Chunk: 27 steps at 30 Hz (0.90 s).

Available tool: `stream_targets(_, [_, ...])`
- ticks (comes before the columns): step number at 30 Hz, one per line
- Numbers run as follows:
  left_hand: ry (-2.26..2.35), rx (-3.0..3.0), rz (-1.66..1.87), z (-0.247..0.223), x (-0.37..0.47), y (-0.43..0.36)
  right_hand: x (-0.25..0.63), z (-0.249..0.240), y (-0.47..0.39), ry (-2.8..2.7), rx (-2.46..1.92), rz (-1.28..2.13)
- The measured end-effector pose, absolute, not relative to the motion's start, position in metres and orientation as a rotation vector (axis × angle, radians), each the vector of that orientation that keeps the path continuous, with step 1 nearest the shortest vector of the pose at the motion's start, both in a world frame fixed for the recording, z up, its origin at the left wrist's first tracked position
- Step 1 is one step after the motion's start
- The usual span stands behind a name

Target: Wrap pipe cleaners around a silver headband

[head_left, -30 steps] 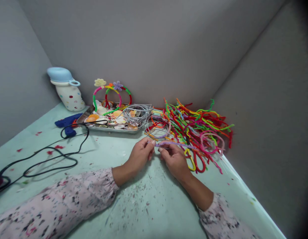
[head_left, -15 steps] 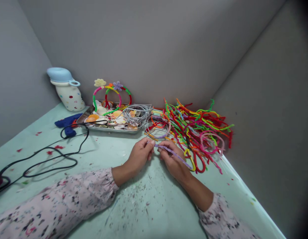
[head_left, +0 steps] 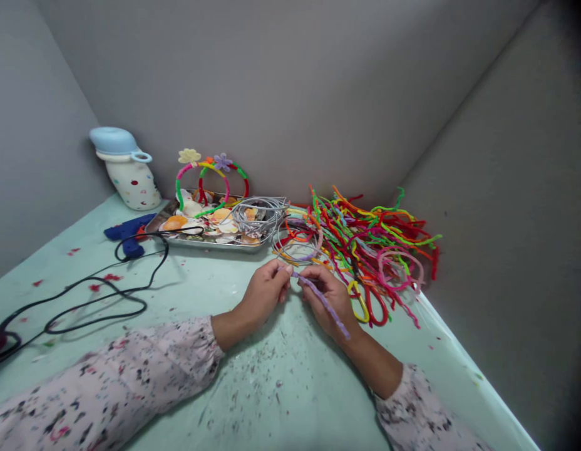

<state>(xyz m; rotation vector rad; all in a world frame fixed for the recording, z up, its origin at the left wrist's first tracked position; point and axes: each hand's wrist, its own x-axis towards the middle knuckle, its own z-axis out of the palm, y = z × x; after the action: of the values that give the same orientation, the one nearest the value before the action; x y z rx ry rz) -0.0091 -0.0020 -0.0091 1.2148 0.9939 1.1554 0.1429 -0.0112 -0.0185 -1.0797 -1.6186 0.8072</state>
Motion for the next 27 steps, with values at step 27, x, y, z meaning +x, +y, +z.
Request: stream_targets(27, [0.996,1.204,1.153,-0.0085,-0.0087,-0.0021,0.1424,-0.0180,-0.0090,-1.620,-1.120,0.734])
